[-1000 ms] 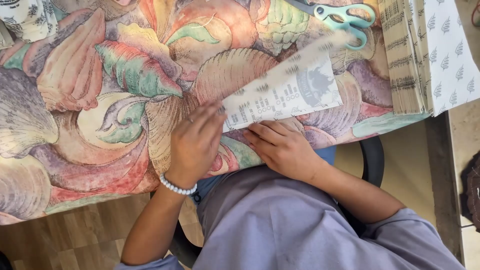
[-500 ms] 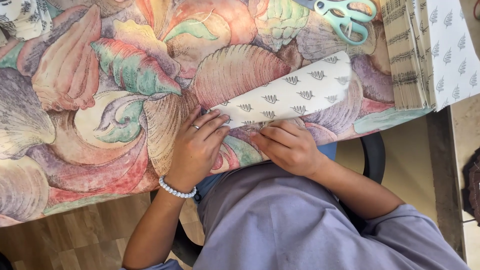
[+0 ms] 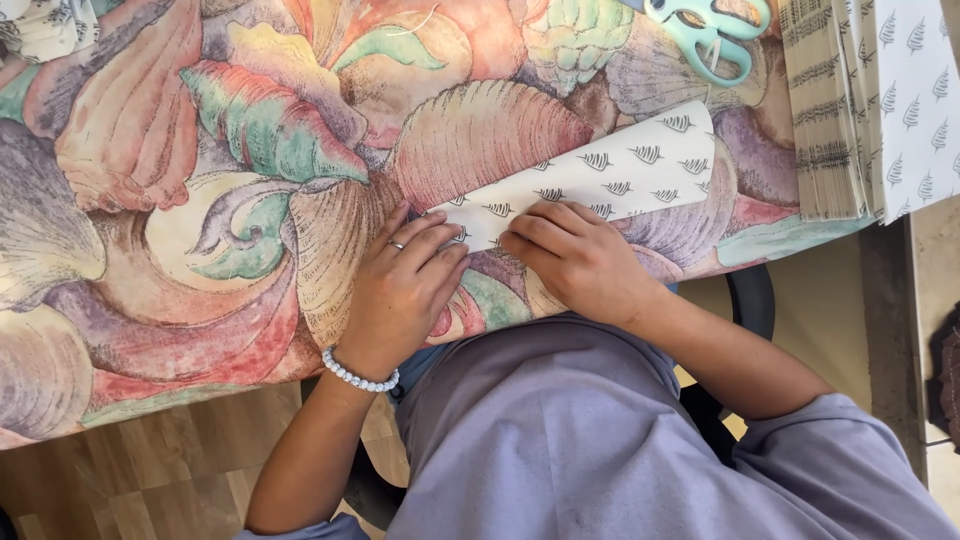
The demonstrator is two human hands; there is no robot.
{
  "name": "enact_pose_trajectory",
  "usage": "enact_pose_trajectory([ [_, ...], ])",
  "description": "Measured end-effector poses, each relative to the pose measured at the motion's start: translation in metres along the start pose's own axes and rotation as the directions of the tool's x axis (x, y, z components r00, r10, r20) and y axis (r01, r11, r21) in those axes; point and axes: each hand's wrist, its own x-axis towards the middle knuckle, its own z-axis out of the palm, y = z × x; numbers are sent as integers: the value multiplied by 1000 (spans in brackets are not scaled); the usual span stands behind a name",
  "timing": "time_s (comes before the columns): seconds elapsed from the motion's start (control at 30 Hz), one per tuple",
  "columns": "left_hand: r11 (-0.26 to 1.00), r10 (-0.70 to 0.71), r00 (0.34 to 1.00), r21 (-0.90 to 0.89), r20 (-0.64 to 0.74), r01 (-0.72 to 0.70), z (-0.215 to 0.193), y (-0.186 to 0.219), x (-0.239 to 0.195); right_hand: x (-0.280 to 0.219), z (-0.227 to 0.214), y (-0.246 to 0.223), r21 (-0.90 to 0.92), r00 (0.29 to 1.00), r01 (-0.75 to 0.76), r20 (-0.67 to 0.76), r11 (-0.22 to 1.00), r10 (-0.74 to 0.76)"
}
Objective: Folding printed paper sheets into triangular shapes and stacking them on a table.
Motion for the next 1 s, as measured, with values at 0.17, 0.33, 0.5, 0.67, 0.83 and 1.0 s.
enact_pose_trajectory([
  [0.17, 996, 46, 998, 77, 39, -49, -1, -3, -2, 5, -1, 1, 0, 1000, -14, 0, 1000, 14],
  [0.33, 996, 48, 997, 78, 52, -52, 0, -5, -4, -5, -21, 13, 2, 999, -32, 35, 999, 32],
  [0.5, 986, 91, 991, 131, 101, -104, -5, -1, 0, -26, -32, 32, -68, 998, 19, 64, 997, -15],
  [0.67, 977, 139, 985, 150, 101, -153, 0, 1, 4, -27, -37, 32, -105, 996, 50, 83, 993, -41],
  [0.83, 970, 163, 972, 153, 168, -189, 12, -3, -5, -29, -41, 34, -103, 994, 61, 92, 993, -51],
  [1.0, 961, 200, 954, 148, 221, -236, 0, -8, -2, -45, -63, 47, -177, 988, 39, 152, 983, -12],
])
